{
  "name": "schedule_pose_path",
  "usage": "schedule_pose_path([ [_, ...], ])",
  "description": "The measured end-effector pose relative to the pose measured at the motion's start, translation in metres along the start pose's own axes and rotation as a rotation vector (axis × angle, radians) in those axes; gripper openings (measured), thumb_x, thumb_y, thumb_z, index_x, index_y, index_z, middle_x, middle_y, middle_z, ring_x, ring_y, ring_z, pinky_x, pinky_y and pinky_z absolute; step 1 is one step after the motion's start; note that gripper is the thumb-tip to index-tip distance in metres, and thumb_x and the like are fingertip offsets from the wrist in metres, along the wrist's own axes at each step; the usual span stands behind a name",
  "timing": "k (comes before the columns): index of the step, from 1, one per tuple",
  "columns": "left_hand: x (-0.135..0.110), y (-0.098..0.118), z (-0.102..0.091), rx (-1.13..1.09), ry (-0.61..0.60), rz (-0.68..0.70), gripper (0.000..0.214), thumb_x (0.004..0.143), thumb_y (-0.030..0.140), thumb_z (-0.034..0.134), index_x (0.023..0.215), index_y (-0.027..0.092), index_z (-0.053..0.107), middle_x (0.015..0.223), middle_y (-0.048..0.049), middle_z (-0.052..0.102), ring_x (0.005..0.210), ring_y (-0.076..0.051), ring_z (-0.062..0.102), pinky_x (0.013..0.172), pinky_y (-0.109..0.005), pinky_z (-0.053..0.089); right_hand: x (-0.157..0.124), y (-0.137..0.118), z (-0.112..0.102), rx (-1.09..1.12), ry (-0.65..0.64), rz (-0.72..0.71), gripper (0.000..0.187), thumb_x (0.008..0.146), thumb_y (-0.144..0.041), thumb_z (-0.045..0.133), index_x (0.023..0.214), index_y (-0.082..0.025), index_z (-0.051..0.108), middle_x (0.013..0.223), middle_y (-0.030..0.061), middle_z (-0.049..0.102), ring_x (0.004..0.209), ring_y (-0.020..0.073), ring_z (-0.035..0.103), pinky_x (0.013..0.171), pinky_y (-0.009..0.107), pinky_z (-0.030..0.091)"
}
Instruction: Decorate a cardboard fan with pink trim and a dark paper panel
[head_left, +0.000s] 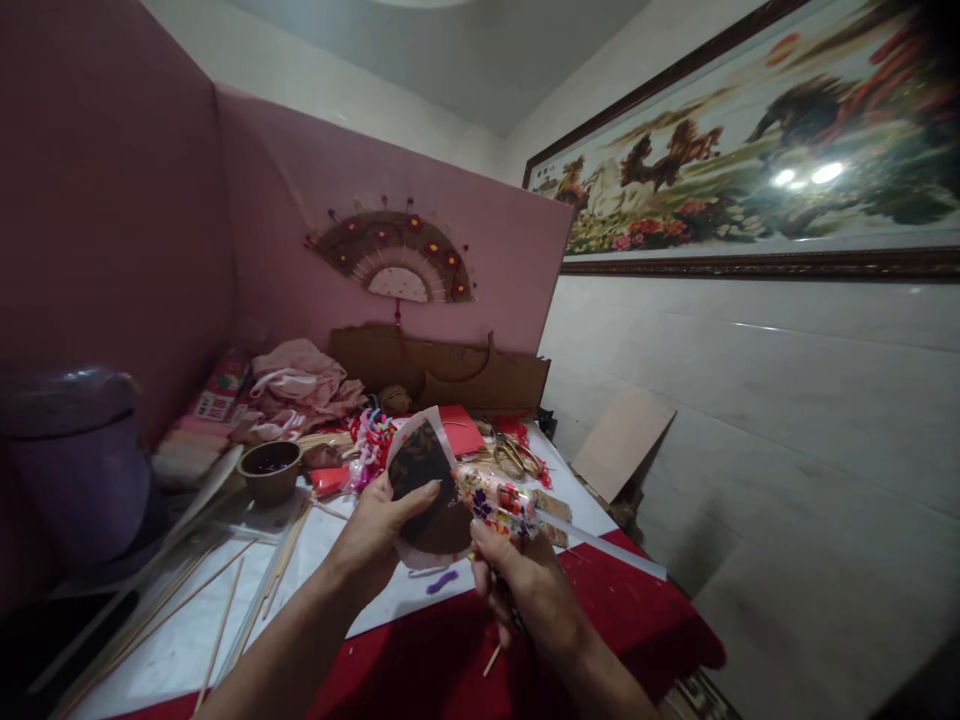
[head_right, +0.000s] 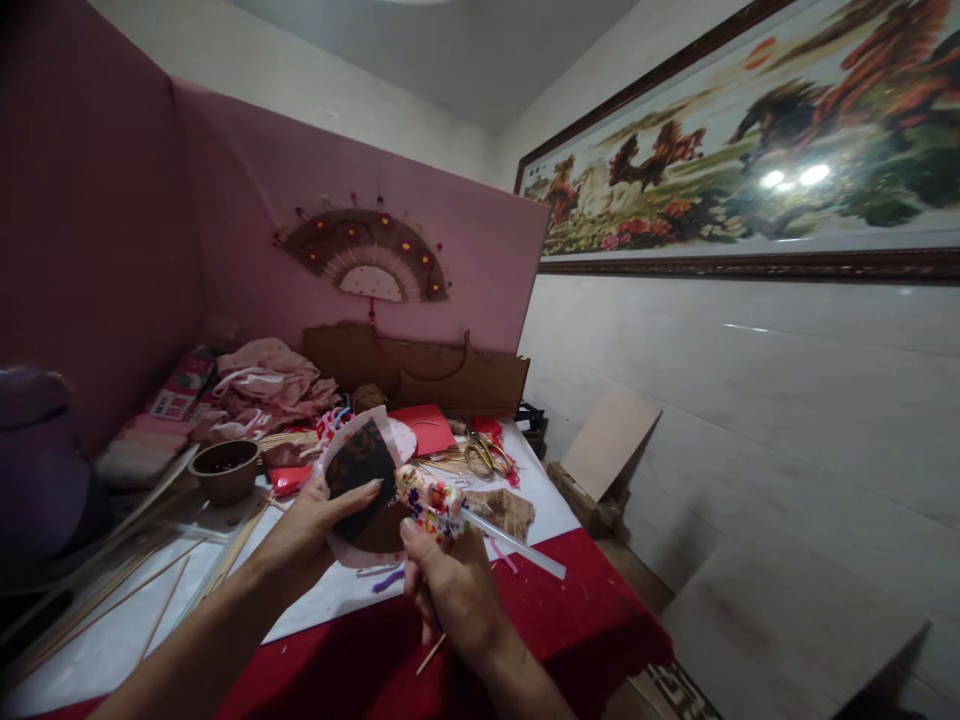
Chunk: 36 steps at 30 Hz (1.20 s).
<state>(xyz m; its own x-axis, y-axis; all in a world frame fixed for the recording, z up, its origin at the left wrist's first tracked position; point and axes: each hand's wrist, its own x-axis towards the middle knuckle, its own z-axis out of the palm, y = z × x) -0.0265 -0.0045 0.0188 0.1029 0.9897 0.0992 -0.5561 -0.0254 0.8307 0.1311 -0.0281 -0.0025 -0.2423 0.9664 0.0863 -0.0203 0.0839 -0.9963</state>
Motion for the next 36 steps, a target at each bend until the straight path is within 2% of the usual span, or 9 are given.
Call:
schedule_pose_path([
  [9, 0.002, 0.000, 0.000, -0.005, 0.021, 0.007, 0.029, 0.062, 0.015, 0.076, 0.089, 0.012, 0.063, 0.076, -0.0067, 0.072, 0.062, -0.016, 0.065, 0.060, -0.026, 0.054, 0.001, -0.004, -0.003, -0.036, -0.029, 0.018, 0.052, 0.080, -0.056, 0.050, 0.052, -0.013, 0.054, 0.040, -0.0041, 0.046, 0.025, 0.0031, 0.035, 0.024, 0.014, 0.031],
  [15, 0.005, -0.001, 0.000, -0.004, 0.042, 0.009, 0.030, 0.062, 0.014, 0.076, 0.089, 0.012, 0.062, 0.075, -0.0069, 0.072, 0.062, -0.017, 0.066, 0.060, -0.028, 0.054, 0.000, -0.009, -0.004, -0.059, -0.019, 0.078, 0.053, 0.076, -0.060, 0.051, 0.050, -0.014, 0.052, 0.038, -0.0053, 0.043, 0.024, 0.0039, 0.034, 0.023, 0.016, 0.034],
  [23, 0.005, -0.001, -0.002, 0.002, 0.063, 0.003, 0.032, 0.061, 0.015, 0.076, 0.089, 0.012, 0.062, 0.076, -0.0064, 0.072, 0.063, -0.017, 0.066, 0.062, -0.028, 0.054, 0.000, -0.010, -0.005, -0.092, -0.021, 0.123, 0.056, 0.075, -0.064, 0.050, 0.049, -0.014, 0.052, 0.041, -0.0045, 0.045, 0.025, 0.0035, 0.035, 0.023, 0.015, 0.035],
  [36, 0.004, 0.000, -0.003, -0.001, 0.050, 0.006, 0.031, 0.060, 0.016, 0.077, 0.088, 0.013, 0.062, 0.077, -0.0053, 0.072, 0.063, -0.016, 0.066, 0.063, -0.028, 0.053, 0.001, -0.012, -0.005, -0.135, -0.050, 0.081, 0.057, 0.078, -0.063, 0.047, 0.047, -0.015, 0.050, 0.036, -0.0050, 0.042, 0.023, 0.0049, 0.036, 0.022, 0.016, 0.035],
])
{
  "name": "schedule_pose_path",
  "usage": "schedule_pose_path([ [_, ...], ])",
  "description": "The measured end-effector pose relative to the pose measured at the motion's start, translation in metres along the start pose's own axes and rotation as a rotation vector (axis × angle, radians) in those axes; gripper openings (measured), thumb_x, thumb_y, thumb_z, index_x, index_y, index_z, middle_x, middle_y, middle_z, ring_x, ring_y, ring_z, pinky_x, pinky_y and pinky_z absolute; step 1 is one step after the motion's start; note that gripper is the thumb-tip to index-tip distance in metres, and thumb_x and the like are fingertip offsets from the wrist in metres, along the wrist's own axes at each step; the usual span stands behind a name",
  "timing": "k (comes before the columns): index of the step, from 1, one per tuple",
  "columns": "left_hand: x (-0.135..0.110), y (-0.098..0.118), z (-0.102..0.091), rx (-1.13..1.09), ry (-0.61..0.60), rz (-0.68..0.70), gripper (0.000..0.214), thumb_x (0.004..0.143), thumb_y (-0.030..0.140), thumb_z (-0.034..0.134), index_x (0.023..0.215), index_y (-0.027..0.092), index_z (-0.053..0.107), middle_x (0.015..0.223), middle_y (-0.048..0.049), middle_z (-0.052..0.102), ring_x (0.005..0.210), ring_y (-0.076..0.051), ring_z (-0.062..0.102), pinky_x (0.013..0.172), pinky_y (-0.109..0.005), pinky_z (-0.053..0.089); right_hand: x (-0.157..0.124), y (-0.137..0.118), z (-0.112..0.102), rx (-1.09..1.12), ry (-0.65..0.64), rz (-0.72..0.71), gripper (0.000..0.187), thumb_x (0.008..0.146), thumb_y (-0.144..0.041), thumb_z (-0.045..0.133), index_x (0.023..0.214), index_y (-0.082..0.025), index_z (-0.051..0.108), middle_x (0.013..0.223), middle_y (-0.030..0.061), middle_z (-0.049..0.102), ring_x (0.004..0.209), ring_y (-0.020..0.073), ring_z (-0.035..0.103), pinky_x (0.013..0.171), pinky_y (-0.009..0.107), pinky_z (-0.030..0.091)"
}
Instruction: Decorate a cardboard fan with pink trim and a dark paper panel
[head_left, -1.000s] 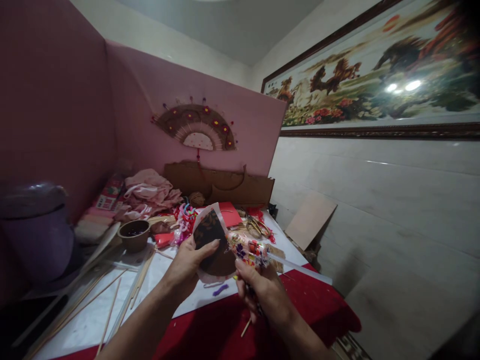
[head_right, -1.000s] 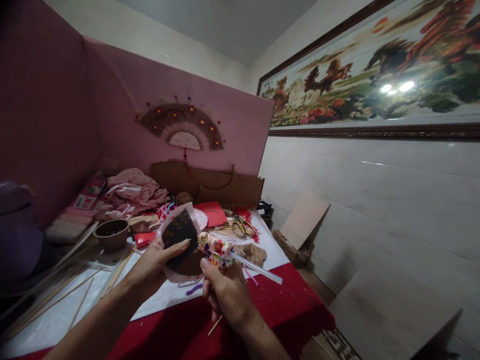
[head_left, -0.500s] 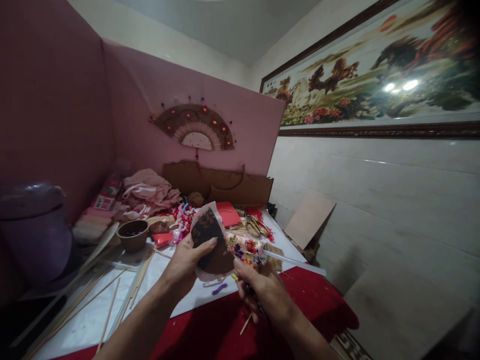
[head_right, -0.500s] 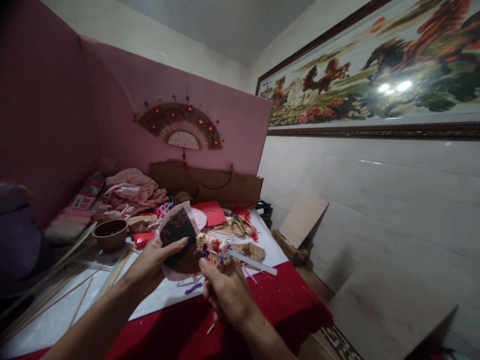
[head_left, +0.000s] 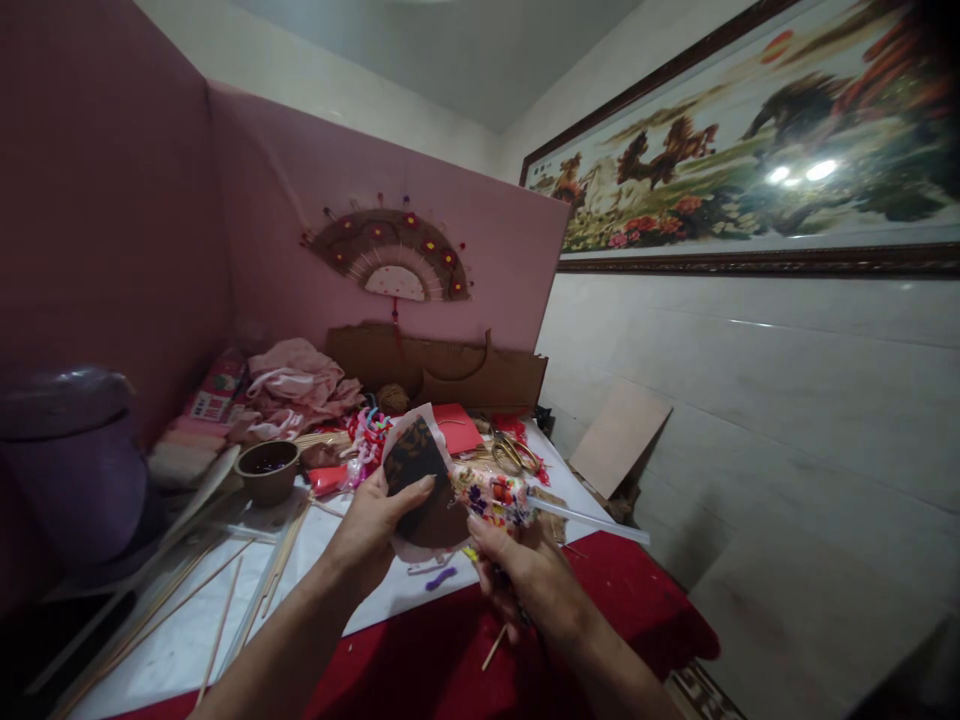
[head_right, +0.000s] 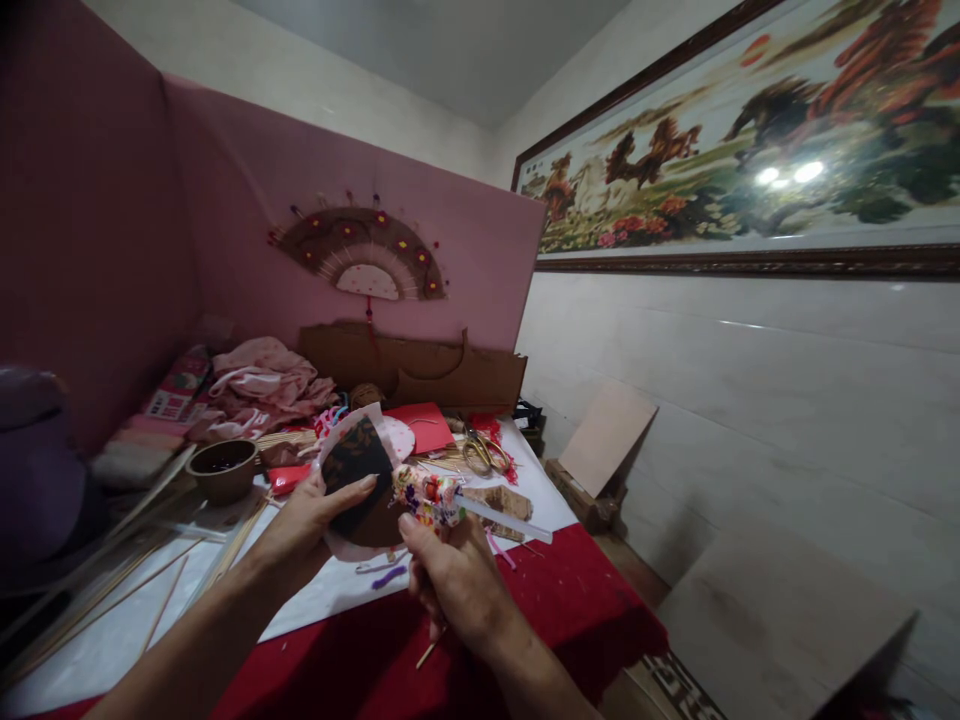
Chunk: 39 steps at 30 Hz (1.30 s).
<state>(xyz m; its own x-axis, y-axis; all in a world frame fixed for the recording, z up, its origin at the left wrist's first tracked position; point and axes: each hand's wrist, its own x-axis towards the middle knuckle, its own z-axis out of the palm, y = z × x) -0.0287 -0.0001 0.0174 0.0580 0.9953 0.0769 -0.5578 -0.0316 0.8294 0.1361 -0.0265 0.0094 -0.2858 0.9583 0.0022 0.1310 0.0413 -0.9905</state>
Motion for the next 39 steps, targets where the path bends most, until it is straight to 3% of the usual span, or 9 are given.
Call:
schedule_pose_path([
  [26, 0.001, 0.006, 0.002, -0.037, 0.103, -0.063, 0.029, 0.062, 0.015, 0.075, 0.089, 0.014, 0.063, 0.082, -0.0053, 0.072, 0.067, -0.018, 0.067, 0.068, -0.029, 0.053, -0.008, 0.000, -0.004, -0.101, -0.007, 0.018, 0.059, 0.082, -0.060, 0.044, 0.043, -0.015, 0.049, 0.029, -0.0056, 0.037, 0.021, 0.0060, 0.036, 0.022, 0.015, 0.029],
  [39, 0.001, 0.009, 0.001, -0.063, 0.090, 0.008, 0.035, 0.058, 0.015, 0.077, 0.090, 0.013, 0.063, 0.078, -0.0052, 0.071, 0.065, -0.019, 0.067, 0.064, -0.028, 0.053, -0.011, 0.003, -0.009, -0.133, -0.006, 0.005, 0.061, 0.083, -0.060, 0.042, 0.042, -0.016, 0.048, 0.029, -0.0050, 0.038, 0.021, 0.0054, 0.035, 0.022, 0.015, 0.028],
])
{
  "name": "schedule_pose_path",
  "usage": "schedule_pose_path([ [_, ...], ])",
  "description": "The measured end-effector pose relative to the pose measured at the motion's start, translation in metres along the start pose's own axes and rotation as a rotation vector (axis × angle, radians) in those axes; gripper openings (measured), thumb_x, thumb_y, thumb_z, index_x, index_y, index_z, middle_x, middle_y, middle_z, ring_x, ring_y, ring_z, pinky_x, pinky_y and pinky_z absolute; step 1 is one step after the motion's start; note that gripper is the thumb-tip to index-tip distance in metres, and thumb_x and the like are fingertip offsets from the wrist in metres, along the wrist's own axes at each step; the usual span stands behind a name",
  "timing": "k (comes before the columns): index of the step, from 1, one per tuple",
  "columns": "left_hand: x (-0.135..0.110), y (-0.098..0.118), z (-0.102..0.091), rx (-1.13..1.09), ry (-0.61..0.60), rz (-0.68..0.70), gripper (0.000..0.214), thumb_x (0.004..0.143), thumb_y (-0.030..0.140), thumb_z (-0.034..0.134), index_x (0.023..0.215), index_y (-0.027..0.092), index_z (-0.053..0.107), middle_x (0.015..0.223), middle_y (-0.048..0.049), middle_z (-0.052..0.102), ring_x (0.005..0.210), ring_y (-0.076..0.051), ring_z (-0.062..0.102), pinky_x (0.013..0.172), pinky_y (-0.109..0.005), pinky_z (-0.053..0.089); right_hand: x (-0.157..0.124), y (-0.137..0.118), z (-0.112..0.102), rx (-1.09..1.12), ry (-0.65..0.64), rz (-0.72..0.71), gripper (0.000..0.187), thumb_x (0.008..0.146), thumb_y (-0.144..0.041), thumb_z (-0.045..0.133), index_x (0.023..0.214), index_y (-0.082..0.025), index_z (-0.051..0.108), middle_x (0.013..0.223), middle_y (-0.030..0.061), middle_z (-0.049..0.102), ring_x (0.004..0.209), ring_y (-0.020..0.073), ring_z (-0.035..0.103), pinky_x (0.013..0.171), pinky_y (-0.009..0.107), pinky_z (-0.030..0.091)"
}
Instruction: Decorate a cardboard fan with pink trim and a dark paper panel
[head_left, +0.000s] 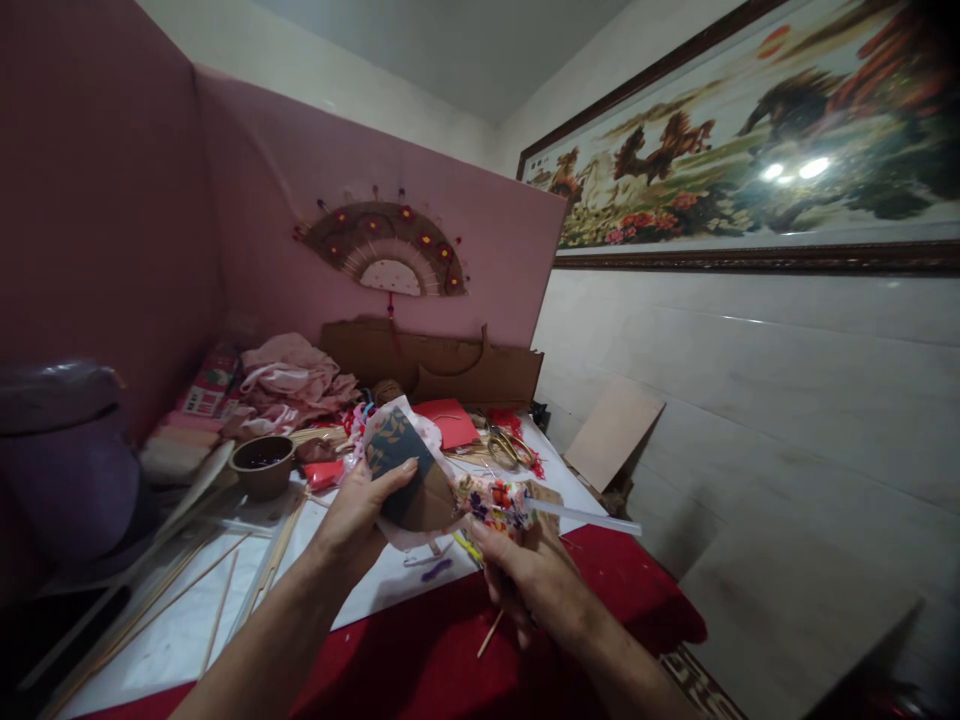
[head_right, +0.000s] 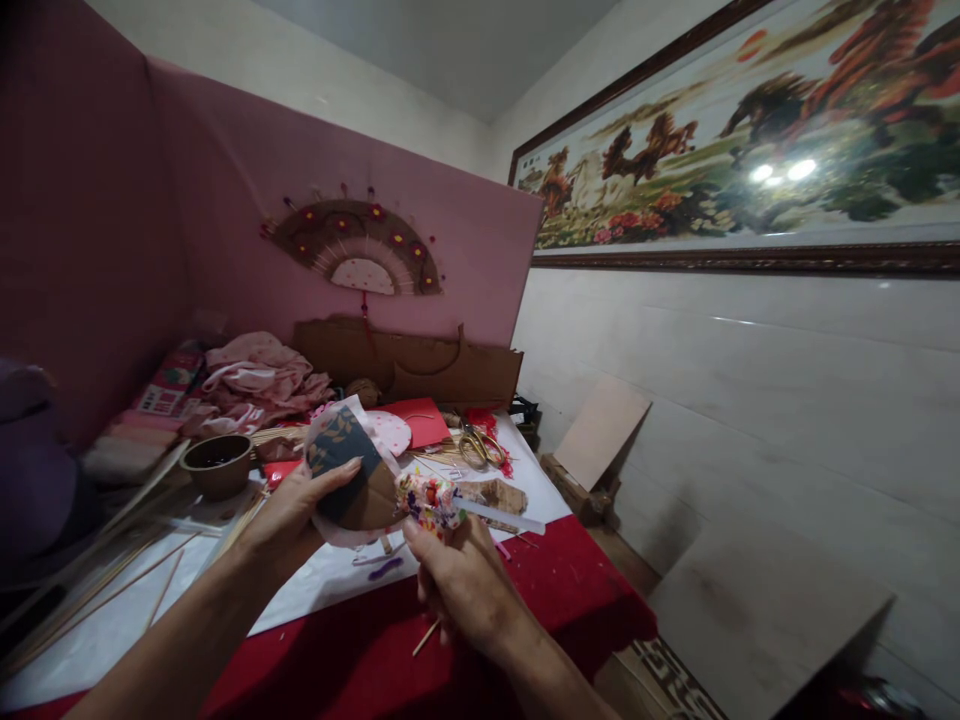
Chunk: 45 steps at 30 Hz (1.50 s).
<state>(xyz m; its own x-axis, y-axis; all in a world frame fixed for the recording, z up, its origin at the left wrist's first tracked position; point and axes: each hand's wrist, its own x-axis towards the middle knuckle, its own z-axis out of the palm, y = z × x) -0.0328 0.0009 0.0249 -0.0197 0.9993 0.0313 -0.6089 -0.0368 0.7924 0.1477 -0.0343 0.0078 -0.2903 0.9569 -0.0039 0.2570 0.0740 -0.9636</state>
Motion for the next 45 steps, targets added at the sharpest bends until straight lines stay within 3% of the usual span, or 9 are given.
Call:
schedule_pose_path([
  [7, 0.001, 0.001, 0.000, 0.006, 0.035, -0.008, 0.038, 0.059, 0.015, 0.076, 0.094, 0.013, 0.061, 0.080, -0.0064, 0.071, 0.065, -0.019, 0.067, 0.065, -0.029, 0.053, -0.003, 0.002, -0.002, -0.012, -0.009, 0.007, 0.061, 0.082, -0.061, 0.042, 0.042, -0.016, 0.049, 0.029, -0.0048, 0.039, 0.021, 0.0059, 0.037, 0.023, 0.015, 0.028],
  [25, 0.000, -0.005, 0.000, 0.022, 0.021, -0.023, 0.032, 0.057, 0.015, 0.078, 0.084, 0.013, 0.063, 0.077, -0.0046, 0.071, 0.064, -0.017, 0.066, 0.065, -0.028, 0.053, 0.001, -0.001, -0.003, -0.025, -0.012, 0.022, 0.061, 0.081, -0.061, 0.043, 0.042, -0.015, 0.049, 0.028, -0.0049, 0.038, 0.020, 0.0056, 0.035, 0.022, 0.015, 0.025],
  [30, -0.001, -0.001, 0.001, 0.024, 0.016, -0.003, 0.031, 0.060, 0.015, 0.076, 0.088, 0.013, 0.062, 0.078, -0.0053, 0.071, 0.064, -0.017, 0.066, 0.064, -0.027, 0.053, -0.003, 0.000, -0.004, -0.038, -0.018, 0.002, 0.061, 0.083, -0.059, 0.042, 0.041, -0.015, 0.049, 0.027, -0.0043, 0.037, 0.020, 0.0062, 0.037, 0.023, 0.015, 0.021],
  [45, 0.007, -0.001, -0.005, 0.019, 0.059, 0.023, 0.037, 0.064, 0.011, 0.072, 0.100, 0.014, 0.062, 0.087, -0.0077, 0.071, 0.070, -0.019, 0.067, 0.066, -0.030, 0.055, -0.010, 0.007, -0.011, -0.036, -0.015, 0.031, 0.057, 0.084, -0.057, 0.043, 0.046, -0.015, 0.049, 0.029, -0.0057, 0.037, 0.022, 0.0052, 0.034, 0.023, 0.015, 0.025],
])
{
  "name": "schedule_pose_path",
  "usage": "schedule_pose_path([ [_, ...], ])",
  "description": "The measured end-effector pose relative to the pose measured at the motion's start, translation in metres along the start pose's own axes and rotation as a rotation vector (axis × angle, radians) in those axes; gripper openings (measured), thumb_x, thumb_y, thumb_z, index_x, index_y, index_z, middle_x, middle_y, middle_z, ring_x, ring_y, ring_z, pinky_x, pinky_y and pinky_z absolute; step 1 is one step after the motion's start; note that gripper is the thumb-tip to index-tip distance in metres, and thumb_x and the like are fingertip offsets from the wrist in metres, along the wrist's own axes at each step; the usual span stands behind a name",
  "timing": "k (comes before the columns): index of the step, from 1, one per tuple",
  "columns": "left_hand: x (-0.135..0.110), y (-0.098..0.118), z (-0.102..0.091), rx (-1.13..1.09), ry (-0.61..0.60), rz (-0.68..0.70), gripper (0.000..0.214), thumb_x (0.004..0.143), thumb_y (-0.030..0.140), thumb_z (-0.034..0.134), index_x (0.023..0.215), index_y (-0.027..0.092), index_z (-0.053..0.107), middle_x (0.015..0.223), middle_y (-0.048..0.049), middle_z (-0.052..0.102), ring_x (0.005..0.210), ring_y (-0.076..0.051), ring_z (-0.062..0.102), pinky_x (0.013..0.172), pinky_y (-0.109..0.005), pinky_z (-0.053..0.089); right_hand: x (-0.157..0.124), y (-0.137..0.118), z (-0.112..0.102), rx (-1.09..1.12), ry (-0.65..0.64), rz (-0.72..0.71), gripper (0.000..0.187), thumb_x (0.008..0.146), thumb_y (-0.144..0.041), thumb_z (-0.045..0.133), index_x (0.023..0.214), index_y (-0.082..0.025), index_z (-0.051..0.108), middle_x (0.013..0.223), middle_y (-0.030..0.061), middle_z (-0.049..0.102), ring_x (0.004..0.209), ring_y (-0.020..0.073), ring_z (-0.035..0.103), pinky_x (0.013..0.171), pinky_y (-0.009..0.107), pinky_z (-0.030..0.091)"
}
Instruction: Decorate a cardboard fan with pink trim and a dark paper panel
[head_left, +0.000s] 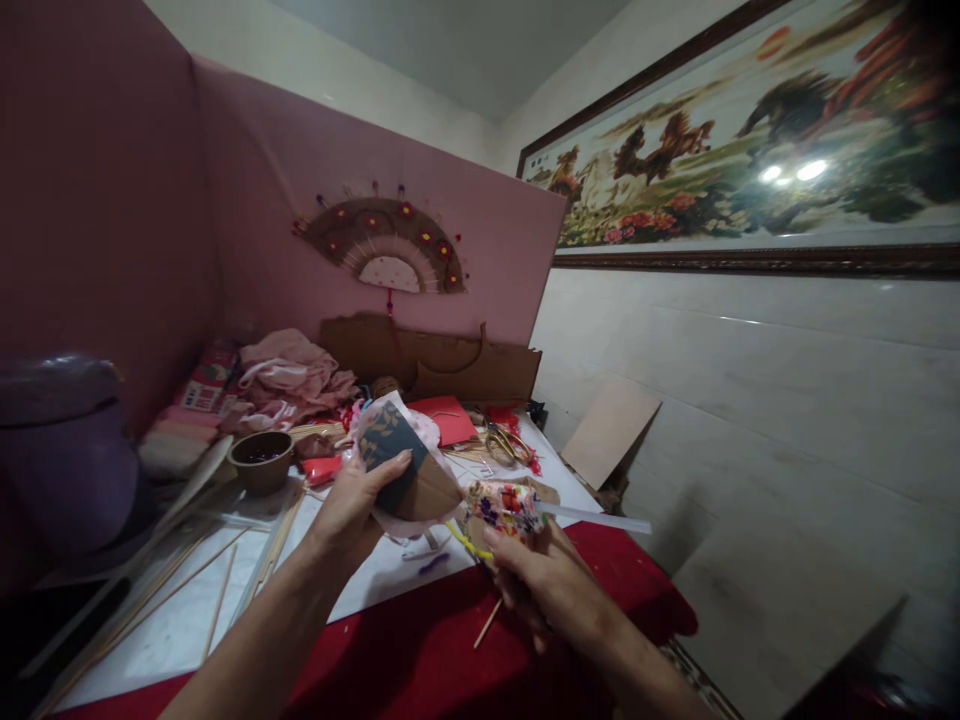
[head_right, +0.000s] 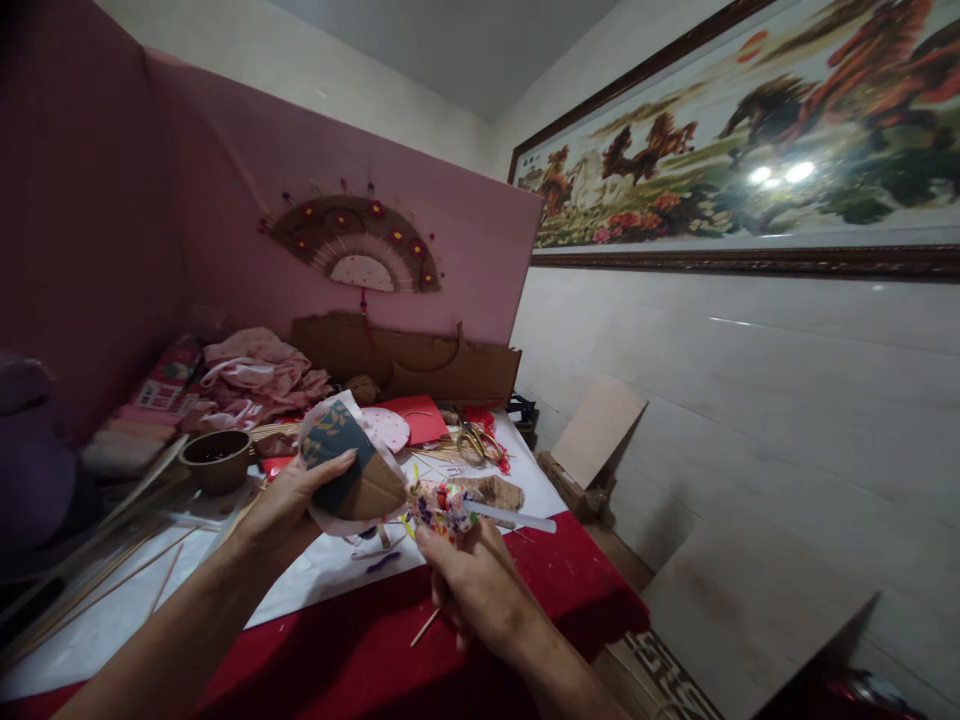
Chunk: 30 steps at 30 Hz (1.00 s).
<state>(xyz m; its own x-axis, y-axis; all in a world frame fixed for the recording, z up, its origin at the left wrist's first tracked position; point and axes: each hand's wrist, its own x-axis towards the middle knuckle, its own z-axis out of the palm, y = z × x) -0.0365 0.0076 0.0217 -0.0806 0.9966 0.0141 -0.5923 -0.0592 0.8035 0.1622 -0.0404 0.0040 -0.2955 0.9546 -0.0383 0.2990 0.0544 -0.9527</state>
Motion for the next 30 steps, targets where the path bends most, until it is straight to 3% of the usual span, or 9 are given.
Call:
schedule_pose_path([
  [22, 0.001, 0.002, 0.000, -0.037, 0.008, 0.006, 0.029, 0.063, 0.010, 0.072, 0.091, 0.013, 0.063, 0.082, -0.0071, 0.071, 0.067, -0.019, 0.067, 0.065, -0.030, 0.055, -0.001, -0.008, 0.004, -0.045, 0.032, -0.004, 0.054, 0.083, -0.053, 0.046, 0.044, -0.016, 0.044, 0.032, -0.0050, 0.040, 0.022, 0.0062, 0.038, 0.023, 0.016, 0.025],
  [30, -0.003, 0.002, 0.003, -0.016, -0.003, 0.022, 0.038, 0.063, 0.009, 0.071, 0.099, 0.015, 0.061, 0.082, -0.0061, 0.071, 0.065, -0.018, 0.067, 0.063, -0.030, 0.055, -0.002, -0.015, 0.005, -0.022, 0.023, -0.030, 0.052, 0.084, -0.050, 0.046, 0.045, -0.016, 0.044, 0.032, -0.0055, 0.039, 0.022, 0.0056, 0.036, 0.023, 0.015, 0.023],
])
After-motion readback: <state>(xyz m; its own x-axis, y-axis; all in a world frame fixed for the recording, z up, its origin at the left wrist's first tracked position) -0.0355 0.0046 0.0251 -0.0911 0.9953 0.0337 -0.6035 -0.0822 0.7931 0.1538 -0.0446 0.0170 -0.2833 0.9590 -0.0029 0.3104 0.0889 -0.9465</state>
